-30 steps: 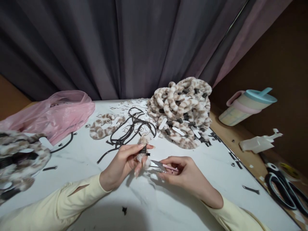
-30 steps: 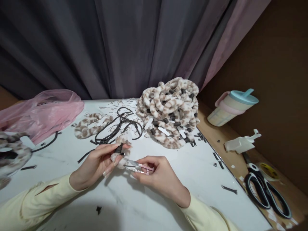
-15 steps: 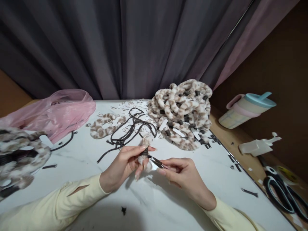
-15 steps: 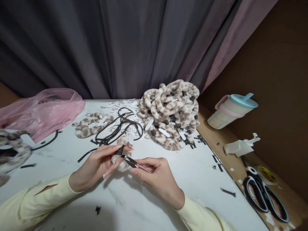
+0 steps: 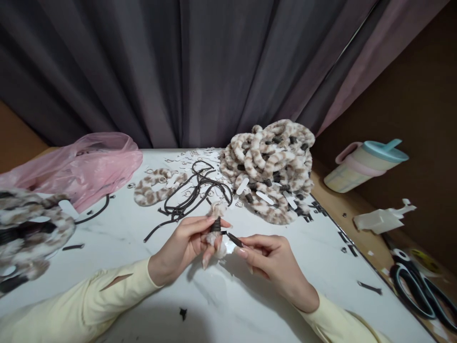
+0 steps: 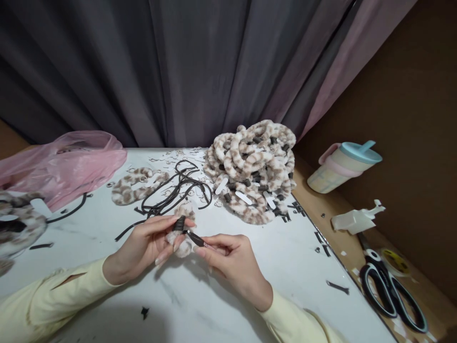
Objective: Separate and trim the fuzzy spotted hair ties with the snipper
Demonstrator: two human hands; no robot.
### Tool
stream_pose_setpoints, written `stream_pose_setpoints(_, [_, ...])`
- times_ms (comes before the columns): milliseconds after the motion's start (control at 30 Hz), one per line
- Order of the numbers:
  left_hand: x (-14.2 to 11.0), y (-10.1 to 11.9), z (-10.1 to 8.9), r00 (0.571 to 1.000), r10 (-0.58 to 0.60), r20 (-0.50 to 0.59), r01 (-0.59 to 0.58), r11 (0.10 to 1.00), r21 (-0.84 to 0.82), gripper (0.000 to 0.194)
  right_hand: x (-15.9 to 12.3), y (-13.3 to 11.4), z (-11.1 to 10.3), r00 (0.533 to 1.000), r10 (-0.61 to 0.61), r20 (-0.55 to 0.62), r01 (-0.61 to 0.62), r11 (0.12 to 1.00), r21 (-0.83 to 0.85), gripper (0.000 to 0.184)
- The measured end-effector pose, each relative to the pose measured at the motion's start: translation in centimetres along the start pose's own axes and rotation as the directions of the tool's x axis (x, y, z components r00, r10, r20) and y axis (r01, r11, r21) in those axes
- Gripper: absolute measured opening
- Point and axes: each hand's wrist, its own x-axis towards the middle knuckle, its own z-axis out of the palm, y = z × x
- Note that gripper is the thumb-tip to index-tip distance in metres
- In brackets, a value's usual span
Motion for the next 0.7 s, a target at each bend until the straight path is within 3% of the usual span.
stream_pose_setpoints(233, [0.1, 0.2, 0.4, 1.0, -0.015, 0.004, 0.014, 0.995, 0.103, 0.027, 0.0, 0.4, -0.1, 0.998, -0.055, -0.022, 0.056, 0.998, 0.011, 0.035])
stream_pose_setpoints(400, [0.2, 0.0, 0.3, 1.0, 0.011, 0.014, -0.013, 0.983, 0.184, 0.026, -0.2, -0.2, 0.0, 0.954, -0.294, -0.061, 0.276, 0.939, -0.207, 0.024])
stream_pose_setpoints(500, [0.1, -0.2, 0.2, 1.0, 0.027, -0.005, -0.025, 0.97, 0.241, 0.025, -0.4, -0.3, 0.1, 0.871, -0.489, -0.044, 0.439, 0.816, -0.375, 0.018])
stream_pose_setpoints(700, [0.1, -0.6, 0.3, 0.992, 0.116, -0.05, -0.09, 0.928, 0.363, 0.029, -0.4, 0.7, 0.2, 0.635, -0.763, 0.122, 0.672, 0.468, -0.573, 0.022])
